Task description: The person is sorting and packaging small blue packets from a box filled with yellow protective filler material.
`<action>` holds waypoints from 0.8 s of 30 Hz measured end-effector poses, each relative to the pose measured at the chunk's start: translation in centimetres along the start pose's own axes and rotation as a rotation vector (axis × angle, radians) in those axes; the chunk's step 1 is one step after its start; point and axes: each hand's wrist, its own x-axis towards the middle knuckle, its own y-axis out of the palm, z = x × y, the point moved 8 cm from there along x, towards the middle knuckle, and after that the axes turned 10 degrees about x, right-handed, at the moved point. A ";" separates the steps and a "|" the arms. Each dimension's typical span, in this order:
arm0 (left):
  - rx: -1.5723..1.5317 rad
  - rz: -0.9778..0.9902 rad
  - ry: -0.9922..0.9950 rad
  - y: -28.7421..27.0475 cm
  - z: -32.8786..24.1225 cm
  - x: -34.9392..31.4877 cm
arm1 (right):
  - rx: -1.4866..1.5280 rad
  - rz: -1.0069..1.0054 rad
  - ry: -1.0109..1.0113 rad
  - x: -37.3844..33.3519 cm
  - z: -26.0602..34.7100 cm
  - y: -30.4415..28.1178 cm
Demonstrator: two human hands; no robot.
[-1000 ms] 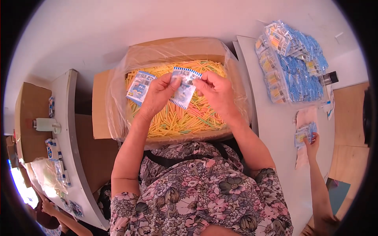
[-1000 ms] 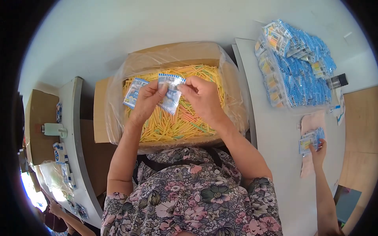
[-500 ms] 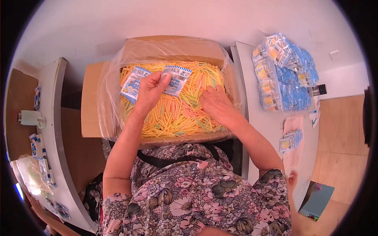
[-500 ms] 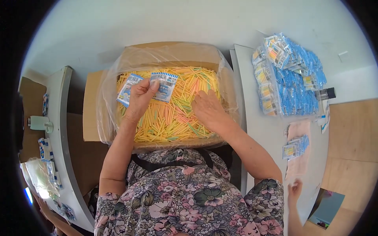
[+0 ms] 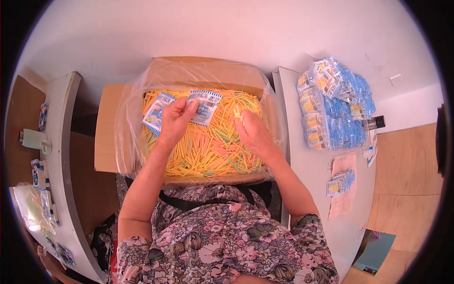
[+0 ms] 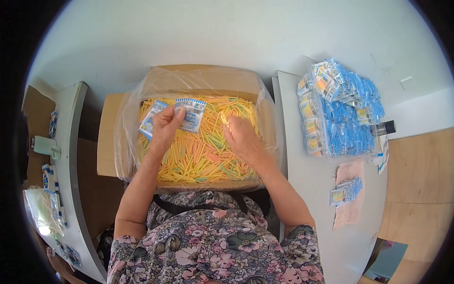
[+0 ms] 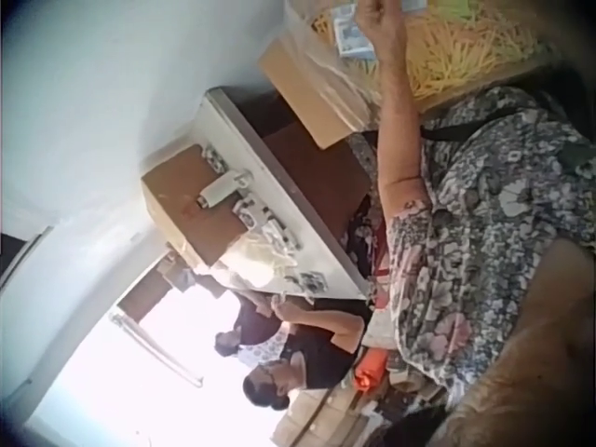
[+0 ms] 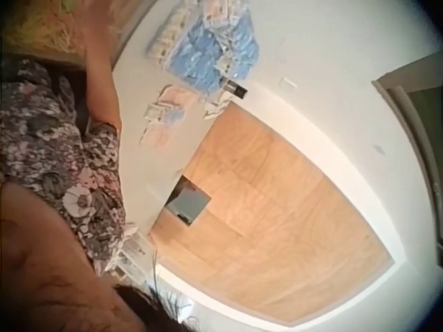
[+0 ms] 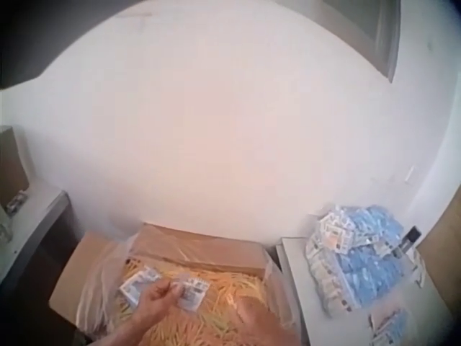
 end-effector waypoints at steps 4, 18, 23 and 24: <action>-0.045 -0.041 -0.002 -0.8 0.5 0.1 | 1.066 0.054 0.593 0.0 -3.7 2.8; -0.113 -0.039 -0.034 -0.7 0.6 0.1 | 1.472 -0.106 0.871 5.0 -12.9 5.7; -0.144 -0.030 -0.036 -0.7 -0.1 0.2 | 0.419 0.028 0.574 2.6 -6.0 1.2; -0.145 -0.016 -0.030 -0.6 -0.3 0.2 | 0.060 0.175 0.288 2.4 -4.3 1.3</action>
